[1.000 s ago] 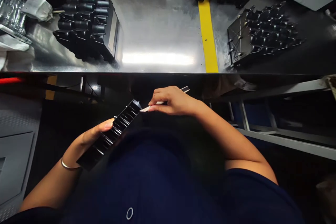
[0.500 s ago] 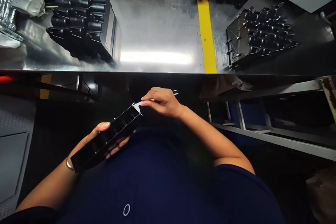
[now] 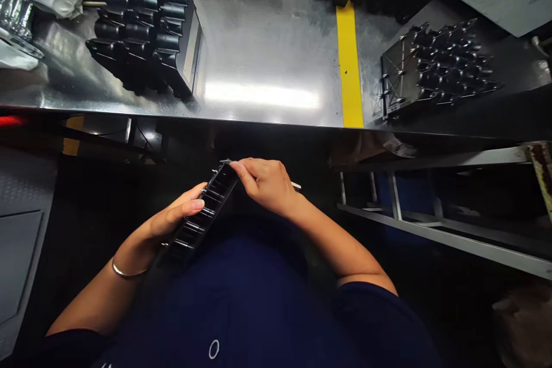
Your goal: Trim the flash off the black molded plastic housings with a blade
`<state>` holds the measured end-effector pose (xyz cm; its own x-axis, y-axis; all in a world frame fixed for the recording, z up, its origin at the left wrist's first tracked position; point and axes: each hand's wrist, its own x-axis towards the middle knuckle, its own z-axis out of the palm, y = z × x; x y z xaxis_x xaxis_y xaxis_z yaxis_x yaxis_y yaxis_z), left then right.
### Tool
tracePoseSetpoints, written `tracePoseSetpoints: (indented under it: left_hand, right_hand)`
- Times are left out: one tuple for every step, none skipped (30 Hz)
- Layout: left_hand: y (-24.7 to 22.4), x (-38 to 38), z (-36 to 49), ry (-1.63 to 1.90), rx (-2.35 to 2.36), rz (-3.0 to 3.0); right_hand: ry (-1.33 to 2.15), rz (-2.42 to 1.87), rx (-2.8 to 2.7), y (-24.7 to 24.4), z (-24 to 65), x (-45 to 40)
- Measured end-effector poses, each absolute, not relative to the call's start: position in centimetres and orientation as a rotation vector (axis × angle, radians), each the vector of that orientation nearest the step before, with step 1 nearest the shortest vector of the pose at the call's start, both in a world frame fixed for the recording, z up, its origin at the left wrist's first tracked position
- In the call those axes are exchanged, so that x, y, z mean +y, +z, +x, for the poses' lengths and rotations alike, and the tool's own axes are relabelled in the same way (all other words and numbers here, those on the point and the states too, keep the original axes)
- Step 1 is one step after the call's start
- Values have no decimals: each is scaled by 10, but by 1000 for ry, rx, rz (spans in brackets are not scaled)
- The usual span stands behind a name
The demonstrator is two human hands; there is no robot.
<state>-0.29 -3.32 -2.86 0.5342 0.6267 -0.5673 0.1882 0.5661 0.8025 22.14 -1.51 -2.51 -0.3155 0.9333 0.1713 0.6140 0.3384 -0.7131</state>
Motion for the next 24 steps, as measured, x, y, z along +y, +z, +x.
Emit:
tracePoseSetpoints:
  left_hand:
    - [-29, -33, -3, 300, 1006, 978]
    - [-30, -34, -3, 293, 1005, 983]
    - [-30, -34, -3, 292, 1000, 981]
    - [-30, -34, -4, 293, 988, 973]
    - [-30, -35, -5, 298, 969, 961]
    - [-30, -35, -6, 308, 949, 946]
    - [-29, -35, -8, 318, 929, 930]
    - [-27, -34, -9, 326, 913, 916]
    - [-26, -34, -10, 331, 901, 908]
    - [-25, -33, -11, 334, 894, 903]
    - [-24, -33, -12, 335, 888, 902]
    - [-23, -33, -12, 331, 882, 903]
    - [-23, -33, -12, 327, 876, 905]
    - [-23, -34, -12, 325, 871, 902]
    - [-24, -35, -12, 321, 865, 894]
    - [-24, -37, -13, 321, 858, 874]
    - [-25, -38, -15, 328, 851, 833]
    - [-25, -40, -17, 340, 844, 771]
    - [-25, -41, -20, 360, 835, 704]
    - [-25, -42, -22, 386, 829, 646]
    - [-23, -42, -24, 415, 829, 610]
    - [-22, -41, -26, 441, 838, 608]
    - [-20, -41, -26, 454, 853, 644]
    - [-18, -40, -26, 456, 872, 708]
  right_hand:
    - [710, -1367, -2083, -24, 221, -16]
    - [697, -1373, -2121, -24, 221, -16]
    - [698, -1359, -2147, -23, 221, -16]
    - [718, -1322, -2158, -22, 223, -16]
    - [744, -1273, -2151, -22, 225, -15]
    - [765, -1224, -2137, -21, 229, -13]
    - [773, -1182, -2124, -20, 233, -10]
    - [766, -1151, -2122, -18, 238, -8]
    - [745, -1132, -2137, -17, 243, -5]
    - [716, -1121, -2170, -15, 248, -1]
    - [693, -1110, -2220, -13, 252, 1]
    - [683, -1097, -2281, -11, 255, 4]
    - [689, -1085, -2343, -9, 258, 5]
    - [707, -1075, -2397, -8, 259, 6]
    - [735, -1069, -2437, -7, 260, 6]
    - [770, -1063, -2473, -7, 261, 4]
    - [807, -1054, -2512, -8, 261, 2]
    - [843, -1034, -2565, -9, 260, -1]
    - [878, -1003, -2628, -11, 260, -5]
    - [912, -968, -2686, -14, 260, -8]
    - [942, -939, -2719, -15, 261, -11]
    - [960, -928, -2710, -17, 261, -13]
    - [963, -940, -2653, -17, 261, -14]
    - [945, -971, -2560, -16, 262, -13]
